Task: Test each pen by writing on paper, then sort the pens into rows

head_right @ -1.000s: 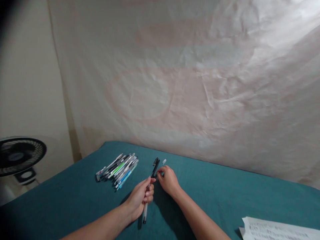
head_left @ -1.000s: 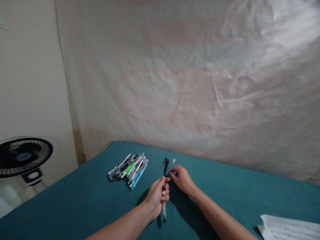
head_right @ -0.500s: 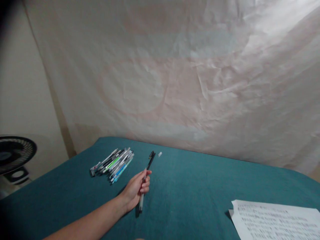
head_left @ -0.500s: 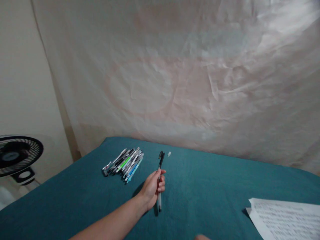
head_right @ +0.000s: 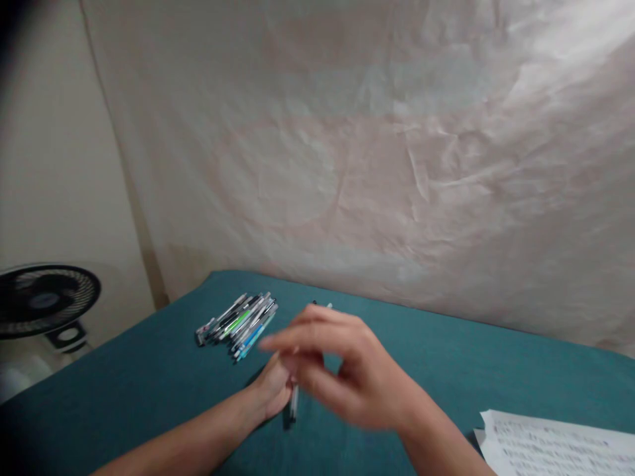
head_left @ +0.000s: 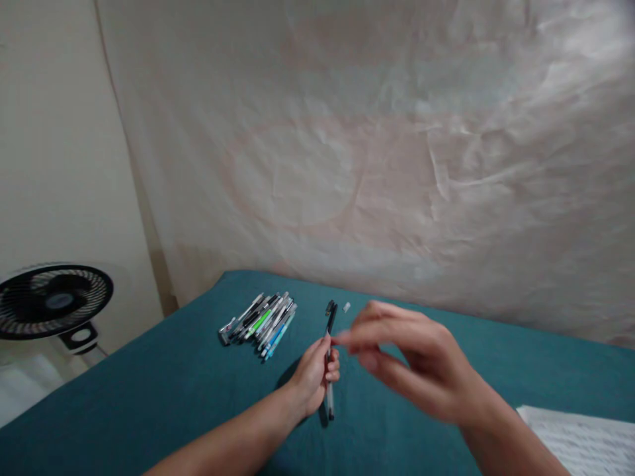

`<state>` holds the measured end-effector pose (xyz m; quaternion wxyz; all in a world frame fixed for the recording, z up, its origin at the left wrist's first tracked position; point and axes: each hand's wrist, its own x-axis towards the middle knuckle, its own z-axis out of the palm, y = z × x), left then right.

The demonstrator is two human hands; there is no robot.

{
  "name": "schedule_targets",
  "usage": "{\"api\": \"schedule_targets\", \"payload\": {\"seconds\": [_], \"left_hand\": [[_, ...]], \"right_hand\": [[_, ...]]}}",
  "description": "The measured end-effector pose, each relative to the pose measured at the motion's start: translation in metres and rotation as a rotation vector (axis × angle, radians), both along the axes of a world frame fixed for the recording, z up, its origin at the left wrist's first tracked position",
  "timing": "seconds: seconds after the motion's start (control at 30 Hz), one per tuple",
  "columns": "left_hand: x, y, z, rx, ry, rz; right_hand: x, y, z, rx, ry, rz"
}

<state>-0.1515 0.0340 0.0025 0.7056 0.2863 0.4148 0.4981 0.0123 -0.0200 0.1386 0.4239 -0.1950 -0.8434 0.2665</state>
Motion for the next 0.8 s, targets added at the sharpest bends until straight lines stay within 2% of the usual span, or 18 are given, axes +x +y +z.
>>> {"api": "schedule_targets", "payload": {"seconds": [0.07,0.17,0.27,0.37,0.47,0.57,0.8], "left_hand": [[0.000,0.000,-0.001,0.015,-0.067,-0.007],[-0.001,0.000,-0.004,0.034,-0.158,-0.019],[-0.003,0.001,-0.004,0.042,-0.184,-0.038],[-0.003,0.002,-0.002,0.019,-0.178,-0.065],[-0.003,0.004,0.000,-0.022,-0.164,-0.066],[-0.003,0.005,0.002,-0.066,-0.155,-0.058],[-0.003,0.005,-0.001,-0.061,-0.136,-0.038]], "right_hand": [[-0.015,0.046,-0.014,-0.115,-0.041,-0.233],[-0.017,0.117,-0.062,-0.228,-0.176,-0.585],[-0.009,0.166,-0.112,-0.259,-0.247,-0.690],[-0.008,0.190,-0.144,-0.262,-0.285,-0.756],[-0.015,0.202,-0.160,-0.241,-0.303,-0.788],[-0.020,0.210,-0.169,-0.221,-0.314,-0.786],[-0.019,0.217,-0.173,-0.221,-0.305,-0.727]]}}
